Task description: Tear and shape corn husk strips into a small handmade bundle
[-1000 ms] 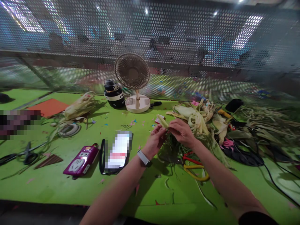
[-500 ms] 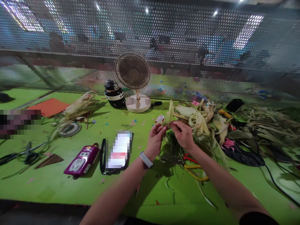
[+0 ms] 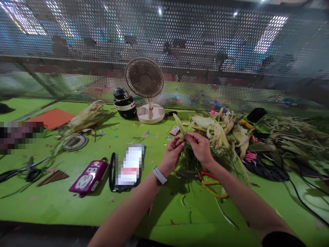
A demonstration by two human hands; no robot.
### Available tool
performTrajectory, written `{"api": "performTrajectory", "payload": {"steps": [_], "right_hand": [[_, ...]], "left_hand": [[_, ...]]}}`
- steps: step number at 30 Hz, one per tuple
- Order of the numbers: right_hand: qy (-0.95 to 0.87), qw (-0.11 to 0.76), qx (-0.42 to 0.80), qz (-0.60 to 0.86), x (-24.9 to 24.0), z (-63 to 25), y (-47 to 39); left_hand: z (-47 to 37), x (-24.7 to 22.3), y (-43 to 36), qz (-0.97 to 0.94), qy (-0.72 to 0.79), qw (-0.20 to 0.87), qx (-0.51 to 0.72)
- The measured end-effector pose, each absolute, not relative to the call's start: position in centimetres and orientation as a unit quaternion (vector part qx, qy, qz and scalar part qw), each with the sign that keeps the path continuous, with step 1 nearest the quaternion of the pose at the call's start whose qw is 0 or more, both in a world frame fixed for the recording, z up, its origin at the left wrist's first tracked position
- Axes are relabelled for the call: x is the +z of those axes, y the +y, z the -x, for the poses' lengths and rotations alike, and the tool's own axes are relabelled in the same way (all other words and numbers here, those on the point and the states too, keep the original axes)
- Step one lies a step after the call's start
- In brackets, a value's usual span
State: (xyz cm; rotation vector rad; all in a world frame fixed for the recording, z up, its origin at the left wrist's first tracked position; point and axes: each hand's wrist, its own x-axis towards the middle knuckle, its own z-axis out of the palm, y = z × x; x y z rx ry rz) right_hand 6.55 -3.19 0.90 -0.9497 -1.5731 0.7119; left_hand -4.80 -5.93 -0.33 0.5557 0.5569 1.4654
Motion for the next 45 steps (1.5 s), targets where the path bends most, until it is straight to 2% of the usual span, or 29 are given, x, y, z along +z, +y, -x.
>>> {"api": "performTrajectory", "payload": {"steps": [11, 21, 33, 45], "right_hand": [[-0.625, 0.530, 0.403, 0.408, 1.2, -6.0, -3.3], [-0.546, 0.524, 0.511, 0.407, 1.2, -5.4, -3.4], [-0.507, 0.503, 0.562, 0.417, 1.1, -4.8, -3.9], [-0.451, 0.507, 0.579, 0.451, 1.2, -5.5, -3.6]], "left_hand": [[5.0, -0.9, -5.4, -0.193, 0.253, 0.662, 0.679], [4.7, -0.9, -5.7, -0.231, 0.261, 0.654, 0.672], [4.9, -0.6, -5.6, -0.186, 0.267, 0.663, 0.674], [5.4, -1.0, -5.1, -0.272, 0.304, 0.615, 0.675]]}}
